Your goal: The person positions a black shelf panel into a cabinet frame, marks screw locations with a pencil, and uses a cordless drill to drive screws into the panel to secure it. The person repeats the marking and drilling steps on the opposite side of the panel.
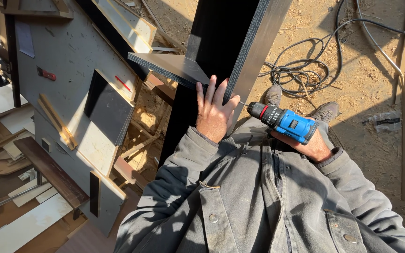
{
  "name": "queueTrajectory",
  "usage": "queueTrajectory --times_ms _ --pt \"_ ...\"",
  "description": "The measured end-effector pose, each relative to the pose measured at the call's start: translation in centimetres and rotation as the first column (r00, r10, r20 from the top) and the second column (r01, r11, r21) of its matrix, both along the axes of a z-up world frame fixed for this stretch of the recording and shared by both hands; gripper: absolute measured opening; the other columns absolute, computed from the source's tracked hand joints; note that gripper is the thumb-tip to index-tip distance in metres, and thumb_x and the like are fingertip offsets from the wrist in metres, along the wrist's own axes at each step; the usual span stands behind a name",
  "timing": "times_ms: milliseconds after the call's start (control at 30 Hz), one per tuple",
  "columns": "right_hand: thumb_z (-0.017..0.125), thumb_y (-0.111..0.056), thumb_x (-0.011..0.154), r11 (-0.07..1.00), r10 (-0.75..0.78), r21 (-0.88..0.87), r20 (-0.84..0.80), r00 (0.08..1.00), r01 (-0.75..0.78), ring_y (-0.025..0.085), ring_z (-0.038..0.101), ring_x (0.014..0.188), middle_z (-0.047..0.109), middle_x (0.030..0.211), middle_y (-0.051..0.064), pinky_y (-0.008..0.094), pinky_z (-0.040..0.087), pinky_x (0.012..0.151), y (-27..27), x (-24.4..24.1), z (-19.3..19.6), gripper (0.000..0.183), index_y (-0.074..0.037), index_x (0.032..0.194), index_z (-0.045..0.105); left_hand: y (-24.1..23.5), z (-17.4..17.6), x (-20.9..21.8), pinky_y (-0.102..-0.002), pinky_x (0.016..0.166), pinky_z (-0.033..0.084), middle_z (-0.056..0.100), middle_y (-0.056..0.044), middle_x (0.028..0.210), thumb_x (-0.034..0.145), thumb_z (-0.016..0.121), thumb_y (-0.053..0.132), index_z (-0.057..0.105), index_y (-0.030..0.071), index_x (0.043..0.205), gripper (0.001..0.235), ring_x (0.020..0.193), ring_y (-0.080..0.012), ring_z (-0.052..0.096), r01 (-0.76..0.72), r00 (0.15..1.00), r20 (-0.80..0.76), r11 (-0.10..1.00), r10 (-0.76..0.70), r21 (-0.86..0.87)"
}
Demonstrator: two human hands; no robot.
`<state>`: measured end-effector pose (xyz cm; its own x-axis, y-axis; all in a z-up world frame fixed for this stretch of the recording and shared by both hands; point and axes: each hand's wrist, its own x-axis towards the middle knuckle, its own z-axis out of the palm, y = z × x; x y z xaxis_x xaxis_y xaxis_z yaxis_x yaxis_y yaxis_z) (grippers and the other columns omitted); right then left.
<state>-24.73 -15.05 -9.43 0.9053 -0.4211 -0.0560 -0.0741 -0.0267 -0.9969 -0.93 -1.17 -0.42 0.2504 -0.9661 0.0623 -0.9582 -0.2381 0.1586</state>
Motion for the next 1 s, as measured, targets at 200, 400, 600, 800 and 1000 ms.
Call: queueTrajectory --times_ms 200,400,600,800,1000 --pt "0.083 -0.019 0.082 0.996 -0.026 -0.090 -0.016 1.000 0.024 0.020 0.070 0.069 0.070 0.080 0.007 0.033 0.055 0.064 0.3 0.1 -0.8 0.024 -0.006 0.097 0.070 -0.1 0.3 -0.2 -0.076 0.119 0.023 0.047 -0.019 0.150 0.089 0.074 0.010 0.070 0.015 0.114 0.026 0.149 -0.0460 0.034 -0.014 1.000 -0.022 1.000 0.014 0.018" --pt "0.082 -0.019 0.083 0.992 -0.016 -0.124 -0.074 0.997 0.007 0.022 0.070 0.071 0.069 0.080 0.008 0.035 0.054 0.063 -0.1 -0.2 -0.5 0.027 -0.005 0.101 0.069 -0.2 0.1 -0.1 -0.075 0.121 0.023 0.049 -0.018 0.150 0.092 0.074 0.010 0.071 0.016 0.114 0.023 0.149 -0.0446 0.036 -0.010 1.000 -0.003 1.000 0.010 -0.012" --pt "0.085 -0.019 0.080 0.991 -0.011 -0.132 -0.066 0.998 0.002 0.022 0.069 0.069 0.069 0.080 0.007 0.035 0.053 0.062 -0.4 -1.1 -1.1 0.029 -0.007 0.101 0.070 0.0 -0.2 0.0 -0.074 0.122 0.024 0.049 -0.017 0.150 0.093 0.074 0.011 0.071 0.017 0.115 0.022 0.149 -0.0439 0.036 -0.008 1.000 0.005 1.000 0.008 -0.020" --pt "0.085 -0.016 0.079 0.984 -0.026 -0.178 -0.001 1.000 0.025 0.023 0.068 0.072 0.068 0.083 0.009 0.036 0.052 0.064 -0.4 -1.6 -1.5 0.029 -0.004 0.101 0.069 -0.2 0.3 -0.2 -0.075 0.120 0.023 0.048 -0.019 0.150 0.089 0.074 0.010 0.069 0.016 0.112 0.025 0.149 -0.0457 0.035 -0.011 1.000 0.009 1.000 0.010 0.021" --pt "0.082 -0.016 0.082 0.996 0.022 -0.087 0.029 0.999 -0.019 0.021 0.071 0.076 0.070 0.088 0.007 0.034 0.055 0.069 -0.9 -3.6 -1.2 0.030 -0.006 0.107 0.070 0.2 -0.4 -0.1 -0.075 0.122 0.022 0.047 -0.019 0.151 0.090 0.075 0.011 0.067 0.016 0.111 0.023 0.151 -0.0455 0.033 -0.038 0.999 0.037 0.999 0.038 0.010"
